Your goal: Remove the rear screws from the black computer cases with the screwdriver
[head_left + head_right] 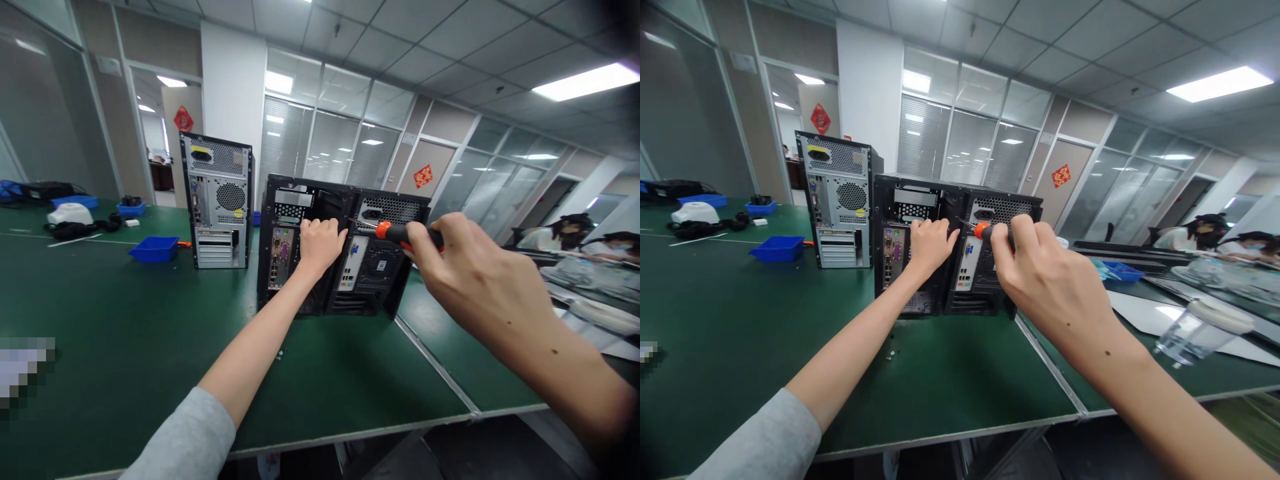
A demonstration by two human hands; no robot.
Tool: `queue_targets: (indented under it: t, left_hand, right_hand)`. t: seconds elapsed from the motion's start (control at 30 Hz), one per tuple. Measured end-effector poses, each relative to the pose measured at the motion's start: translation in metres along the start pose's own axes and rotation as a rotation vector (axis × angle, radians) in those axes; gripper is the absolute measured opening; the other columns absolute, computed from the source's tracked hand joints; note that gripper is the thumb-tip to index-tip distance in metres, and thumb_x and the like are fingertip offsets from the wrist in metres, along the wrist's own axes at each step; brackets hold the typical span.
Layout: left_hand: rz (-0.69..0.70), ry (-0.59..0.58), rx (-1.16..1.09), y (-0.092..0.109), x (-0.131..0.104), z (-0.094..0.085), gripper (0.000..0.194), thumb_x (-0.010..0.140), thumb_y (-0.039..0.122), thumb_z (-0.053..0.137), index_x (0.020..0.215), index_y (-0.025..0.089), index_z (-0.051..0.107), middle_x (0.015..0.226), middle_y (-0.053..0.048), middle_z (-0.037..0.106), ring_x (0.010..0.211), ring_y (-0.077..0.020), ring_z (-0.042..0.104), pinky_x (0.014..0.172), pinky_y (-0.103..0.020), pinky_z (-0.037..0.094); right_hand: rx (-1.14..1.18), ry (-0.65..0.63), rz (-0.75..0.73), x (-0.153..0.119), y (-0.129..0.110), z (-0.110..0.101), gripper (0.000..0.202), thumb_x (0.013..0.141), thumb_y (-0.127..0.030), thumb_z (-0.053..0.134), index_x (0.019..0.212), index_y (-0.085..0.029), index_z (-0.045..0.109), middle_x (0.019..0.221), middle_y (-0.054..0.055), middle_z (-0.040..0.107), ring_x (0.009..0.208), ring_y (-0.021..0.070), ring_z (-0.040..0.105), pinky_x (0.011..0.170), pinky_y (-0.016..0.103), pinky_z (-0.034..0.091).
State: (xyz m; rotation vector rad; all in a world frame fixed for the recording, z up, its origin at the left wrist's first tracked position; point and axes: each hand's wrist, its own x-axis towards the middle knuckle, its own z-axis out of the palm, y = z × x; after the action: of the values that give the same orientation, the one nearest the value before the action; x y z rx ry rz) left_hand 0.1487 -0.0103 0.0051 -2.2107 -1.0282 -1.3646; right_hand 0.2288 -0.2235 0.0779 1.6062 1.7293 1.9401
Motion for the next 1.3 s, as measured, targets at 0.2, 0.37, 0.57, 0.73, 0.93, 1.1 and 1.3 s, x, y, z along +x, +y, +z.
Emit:
queue_targets:
  t: [0.2, 0.37, 0.57, 0.73, 0.93, 1.1, 1.3]
  left_hand:
    - [-0.002, -0.003, 0.000, 0.0001, 0.0001, -0.0002, 0.030, 0.095, 0.040, 0.042, 0.088, 0.017, 0.061, 0.086, -0.011, 0.071, 0.087, -0.0272, 0.061, 0.081, -0.042, 0.032]
    - [-0.003, -0.008, 0.004, 0.0003, 0.0001, -0.0009, 0.031, 0.095, 0.040, 0.042, 0.089, 0.017, 0.061, 0.085, -0.011, 0.071, 0.087, -0.0273, 0.061, 0.081, -0.041, 0.031]
    - [-0.001, -0.004, 0.005, 0.0001, -0.0001, -0.0003, 0.031, 0.095, 0.041, 0.043, 0.088, 0.017, 0.061, 0.086, -0.011, 0.071, 0.087, -0.0271, 0.061, 0.081, -0.041, 0.031]
    - [0.003, 0.006, 0.013, -0.0002, -0.0003, 0.0003, 0.031, 0.095, 0.041, 0.042, 0.088, 0.017, 0.061, 0.085, -0.011, 0.072, 0.086, -0.0271, 0.061, 0.081, -0.041, 0.031]
    - [0.004, -0.001, 0.001, -0.0004, -0.0006, 0.0003, 0.031, 0.095, 0.041, 0.042, 0.089, 0.017, 0.061, 0.085, -0.011, 0.071, 0.087, -0.0276, 0.061, 0.081, -0.042, 0.031]
    - [0.001, 0.004, 0.000, -0.0005, -0.0010, 0.0004, 0.031, 0.095, 0.041, 0.042, 0.089, 0.017, 0.061, 0.085, -0.011, 0.071, 0.087, -0.0275, 0.061, 0.081, -0.042, 0.031]
    - [0.005, 0.006, 0.002, -0.0005, -0.0011, -0.0002, 0.031, 0.095, 0.040, 0.042, 0.089, 0.017, 0.061, 0.085, -0.011, 0.071, 0.086, -0.0278, 0.061, 0.081, -0.042, 0.031]
  right_hand:
    - [0.003, -0.045, 0.020, -0.0008, 0.0001, -0.0026, 0.031, 0.091, -0.013, 0.029, 0.101, -0.015, 0.059, 0.084, 0.013, 0.060, 0.065, 0.0162, 0.047, 0.047, 0.026, 0.021]
    - [0.011, -0.029, 0.027, -0.0006, -0.0004, -0.0011, 0.031, 0.091, -0.017, 0.028, 0.100, -0.015, 0.058, 0.083, 0.012, 0.059, 0.064, 0.0161, 0.045, 0.047, 0.026, 0.018]
    - [0.042, -0.054, 0.039, 0.0007, -0.0016, -0.0021, 0.031, 0.092, -0.014, 0.031, 0.098, -0.013, 0.061, 0.085, 0.013, 0.060, 0.064, 0.0163, 0.047, 0.046, 0.026, 0.019]
    - [-0.011, -0.071, 0.015, 0.0014, -0.0012, -0.0049, 0.031, 0.092, -0.014, 0.029, 0.097, -0.014, 0.061, 0.086, 0.014, 0.061, 0.064, 0.0161, 0.048, 0.046, 0.026, 0.021]
    - [-0.018, -0.068, 0.031, 0.0016, -0.0020, -0.0032, 0.032, 0.092, -0.016, 0.029, 0.098, -0.013, 0.061, 0.086, 0.013, 0.060, 0.063, 0.0162, 0.048, 0.045, 0.026, 0.020]
    - [0.009, -0.059, 0.047, 0.0023, -0.0026, -0.0040, 0.033, 0.093, -0.017, 0.029, 0.097, -0.013, 0.062, 0.084, 0.013, 0.060, 0.063, 0.0166, 0.048, 0.045, 0.026, 0.020]
    - [0.040, -0.087, 0.062, 0.0028, -0.0021, -0.0069, 0.032, 0.093, -0.019, 0.030, 0.094, -0.013, 0.062, 0.084, 0.014, 0.060, 0.060, 0.0156, 0.048, 0.044, 0.025, 0.020]
